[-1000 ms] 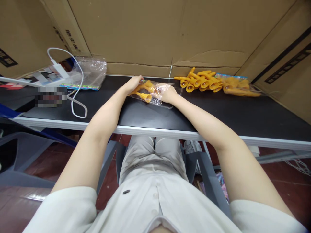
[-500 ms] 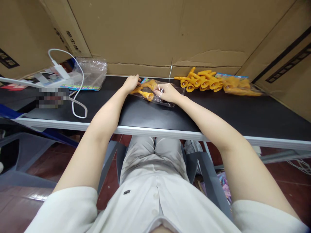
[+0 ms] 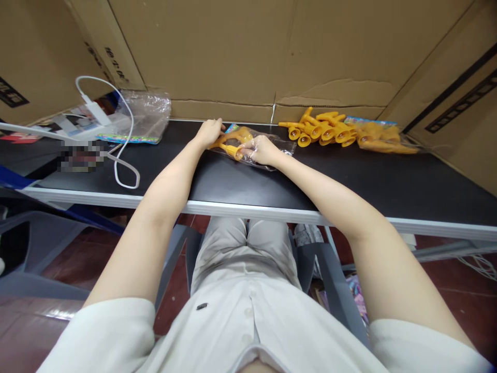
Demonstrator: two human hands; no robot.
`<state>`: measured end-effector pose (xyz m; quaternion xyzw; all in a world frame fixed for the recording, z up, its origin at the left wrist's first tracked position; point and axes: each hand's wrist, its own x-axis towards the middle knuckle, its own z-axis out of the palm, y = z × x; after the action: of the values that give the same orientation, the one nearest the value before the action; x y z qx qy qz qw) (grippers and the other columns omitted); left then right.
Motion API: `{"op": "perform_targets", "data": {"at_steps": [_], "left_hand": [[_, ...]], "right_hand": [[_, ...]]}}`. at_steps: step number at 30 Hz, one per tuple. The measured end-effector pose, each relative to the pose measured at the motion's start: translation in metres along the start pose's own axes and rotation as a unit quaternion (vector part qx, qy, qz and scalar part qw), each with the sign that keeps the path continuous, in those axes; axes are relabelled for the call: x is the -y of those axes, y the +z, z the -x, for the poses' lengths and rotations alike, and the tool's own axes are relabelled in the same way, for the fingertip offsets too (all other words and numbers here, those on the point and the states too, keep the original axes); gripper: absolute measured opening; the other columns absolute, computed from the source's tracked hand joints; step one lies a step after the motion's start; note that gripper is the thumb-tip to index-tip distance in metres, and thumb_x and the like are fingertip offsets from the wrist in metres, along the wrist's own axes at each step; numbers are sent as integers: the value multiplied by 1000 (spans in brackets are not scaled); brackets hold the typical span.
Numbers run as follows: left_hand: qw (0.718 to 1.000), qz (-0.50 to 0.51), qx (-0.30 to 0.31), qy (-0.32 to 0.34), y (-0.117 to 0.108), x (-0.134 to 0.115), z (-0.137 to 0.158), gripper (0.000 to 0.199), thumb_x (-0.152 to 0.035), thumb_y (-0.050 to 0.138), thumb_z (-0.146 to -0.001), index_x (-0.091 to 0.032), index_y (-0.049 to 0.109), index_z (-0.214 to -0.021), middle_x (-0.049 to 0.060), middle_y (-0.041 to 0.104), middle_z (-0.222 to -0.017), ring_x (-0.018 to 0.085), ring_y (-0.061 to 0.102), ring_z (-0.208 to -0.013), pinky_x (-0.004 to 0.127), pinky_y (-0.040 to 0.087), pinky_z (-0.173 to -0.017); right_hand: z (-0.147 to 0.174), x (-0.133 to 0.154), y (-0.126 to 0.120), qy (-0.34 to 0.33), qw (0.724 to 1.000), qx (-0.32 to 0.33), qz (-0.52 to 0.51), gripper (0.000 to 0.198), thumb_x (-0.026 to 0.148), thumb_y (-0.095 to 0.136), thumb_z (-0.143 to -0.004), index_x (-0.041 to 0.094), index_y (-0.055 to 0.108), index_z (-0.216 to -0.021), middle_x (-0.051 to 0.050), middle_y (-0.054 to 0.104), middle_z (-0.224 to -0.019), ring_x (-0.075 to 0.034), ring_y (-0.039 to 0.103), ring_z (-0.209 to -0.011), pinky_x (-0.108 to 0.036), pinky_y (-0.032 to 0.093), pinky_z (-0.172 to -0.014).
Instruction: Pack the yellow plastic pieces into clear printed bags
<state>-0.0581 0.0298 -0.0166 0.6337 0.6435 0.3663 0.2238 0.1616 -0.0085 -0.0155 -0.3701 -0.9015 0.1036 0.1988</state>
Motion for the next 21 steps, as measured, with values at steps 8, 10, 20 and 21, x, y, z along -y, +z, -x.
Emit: {"op": "perform_targets", "data": {"at_steps": [8,10,20,21], "left_hand": [[1000,-21,-10,12,-3,4,-2,60,-43,32,-109,-11,78,-131,17,84,-117,33,75,-122,40,50,-118],[1000,-10,-11,11,-3,6,-4,61,-45,31,-109,-12,78,-130,17,84,-117,33,74,-123,41,50,-119],[1000,2,-7,-1,-4,12,-11,62,-52,33,-108,-15,79,-127,17,84,-117,34,76,-119,42,54,-115],[1000,-3,-8,1,-4,12,-11,61,-50,33,-109,-15,80,-126,17,84,-118,33,75,-121,41,52,-116]], "right_hand": [[-3,6,1,61,997,-8,44,29,29,64,-105,25,88,-120,-7,83,-113,-25,76,-103,-32,53,-94],[-4,7,2,67,996,-6,55,28,28,63,-106,27,88,-119,-7,83,-114,-27,77,-108,-34,54,-96],[-2,22,-3,116,992,2,55,28,39,67,-108,28,87,-124,-9,81,-129,-31,75,-123,-37,56,-100],[-2,21,-2,117,991,0,58,29,40,65,-108,27,87,-124,-9,81,-129,-31,75,-122,-36,56,-99]]}}
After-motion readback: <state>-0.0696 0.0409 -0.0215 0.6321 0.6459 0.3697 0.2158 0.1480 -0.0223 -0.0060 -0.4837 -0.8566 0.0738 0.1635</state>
